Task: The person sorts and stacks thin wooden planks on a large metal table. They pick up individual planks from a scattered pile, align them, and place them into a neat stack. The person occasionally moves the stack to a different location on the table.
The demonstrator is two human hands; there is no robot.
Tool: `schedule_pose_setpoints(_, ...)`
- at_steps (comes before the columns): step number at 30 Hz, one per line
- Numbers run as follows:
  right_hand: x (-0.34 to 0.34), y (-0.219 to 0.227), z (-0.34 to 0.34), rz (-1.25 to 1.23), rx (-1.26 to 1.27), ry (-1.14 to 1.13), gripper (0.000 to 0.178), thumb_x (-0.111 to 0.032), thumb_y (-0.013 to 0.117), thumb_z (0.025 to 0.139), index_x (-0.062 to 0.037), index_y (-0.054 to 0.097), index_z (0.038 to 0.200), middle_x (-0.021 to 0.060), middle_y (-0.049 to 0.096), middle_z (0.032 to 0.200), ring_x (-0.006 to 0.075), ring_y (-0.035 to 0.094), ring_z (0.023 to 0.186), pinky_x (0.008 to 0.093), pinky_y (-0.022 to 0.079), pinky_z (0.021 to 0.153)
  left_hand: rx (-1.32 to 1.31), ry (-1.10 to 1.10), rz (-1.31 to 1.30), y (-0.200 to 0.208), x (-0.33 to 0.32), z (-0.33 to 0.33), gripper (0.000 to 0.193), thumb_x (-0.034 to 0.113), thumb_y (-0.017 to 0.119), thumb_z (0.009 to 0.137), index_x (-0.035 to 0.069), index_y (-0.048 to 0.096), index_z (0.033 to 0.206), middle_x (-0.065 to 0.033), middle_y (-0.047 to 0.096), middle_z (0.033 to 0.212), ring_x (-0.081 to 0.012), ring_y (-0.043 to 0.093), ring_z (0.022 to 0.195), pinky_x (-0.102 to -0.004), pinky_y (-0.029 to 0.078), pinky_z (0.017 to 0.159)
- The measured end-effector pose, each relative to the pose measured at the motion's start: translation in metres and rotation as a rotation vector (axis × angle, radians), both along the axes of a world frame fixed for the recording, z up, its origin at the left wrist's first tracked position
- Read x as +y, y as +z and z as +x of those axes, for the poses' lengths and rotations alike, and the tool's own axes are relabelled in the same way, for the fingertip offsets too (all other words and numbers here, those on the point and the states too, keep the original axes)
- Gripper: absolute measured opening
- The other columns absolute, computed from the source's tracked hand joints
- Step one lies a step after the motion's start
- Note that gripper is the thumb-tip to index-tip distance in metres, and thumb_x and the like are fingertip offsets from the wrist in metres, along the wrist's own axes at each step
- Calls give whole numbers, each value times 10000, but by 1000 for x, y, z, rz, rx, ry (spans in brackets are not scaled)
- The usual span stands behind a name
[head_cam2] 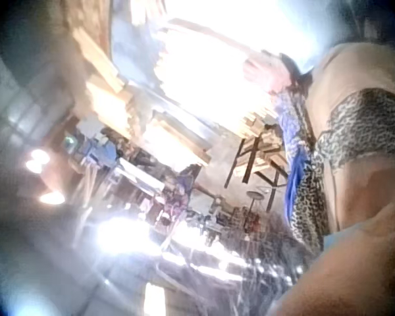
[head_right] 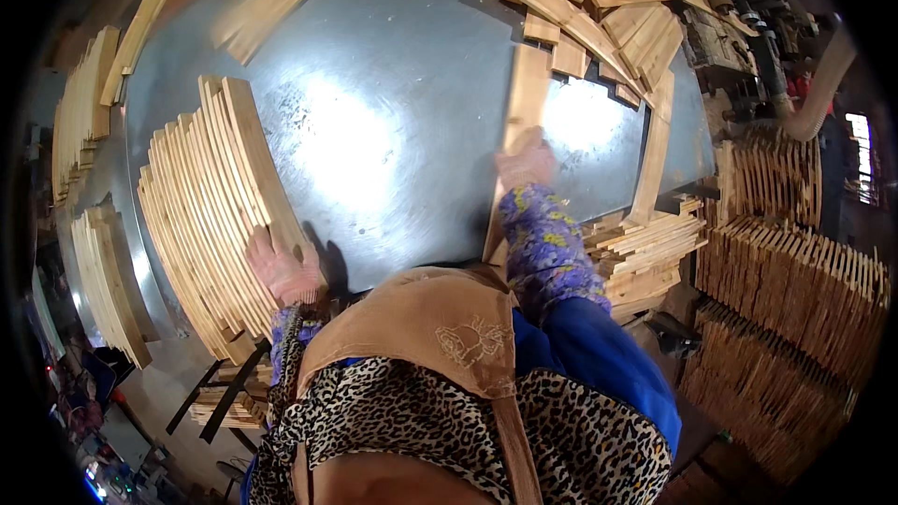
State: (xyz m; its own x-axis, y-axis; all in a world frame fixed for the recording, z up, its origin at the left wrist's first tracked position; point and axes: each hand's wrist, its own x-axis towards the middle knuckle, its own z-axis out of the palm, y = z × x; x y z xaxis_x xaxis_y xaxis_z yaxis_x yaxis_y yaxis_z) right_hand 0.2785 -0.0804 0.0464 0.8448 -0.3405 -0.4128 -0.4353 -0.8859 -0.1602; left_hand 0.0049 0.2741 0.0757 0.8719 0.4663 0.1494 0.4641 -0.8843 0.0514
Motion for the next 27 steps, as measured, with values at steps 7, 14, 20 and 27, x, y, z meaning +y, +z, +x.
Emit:
schedule_pose_setpoints(7, 122, -84, 17, 1851, 292, -24, 679, -209, 683, 963, -13, 461, 1574, 240, 689, 1282, 367, 726, 1105, 488, 643, 990, 14, 153, -1390, -65, -107, 118, 738, 434, 657, 1056, -44, 509, 1598, -238, 663, 1465, -347, 661, 1317, -459, 495, 1171)
schedule_pose_setpoints(14, 196, -52, 27, 2041, 542, -252, 512, -244, 613, 978, -61, 589, 1455, 145, 701, 1025, 290, 725, 859, 435, 649, 757, -465, 519, -1800, -12, -122, 151, 794, 339, 674, 1052, -102, 368, 1638, -231, 641, 1458, -284, 688, 1257, -383, 581, 1055)
schedule_pose_setpoints(20, 222, -7, 29, 1802, 812, 356, 687, -161, 631, 937, 9, 507, 1591, 135, 709, 1057, 225, 726, 874, 361, 647, 760, -151, -51, 23, 57, -39, 110, 743, 346, 823, 842, 68, 602, 1495, -220, 570, 1453, -425, 495, 1416, -643, 350, 1238)
schedule_pose_setpoints(27, 311, 81, 28, 803, 208, 1968, 426, -412, 711, 994, -92, 704, 1275, 121, 762, 1133, 299, 734, 1062, 461, 589, 1035, 546, -54, -262, 112, 91, 60, 437, 464, 712, 1031, 109, 677, 1284, -113, 771, 973, -284, 771, 980, -506, 562, 1086)
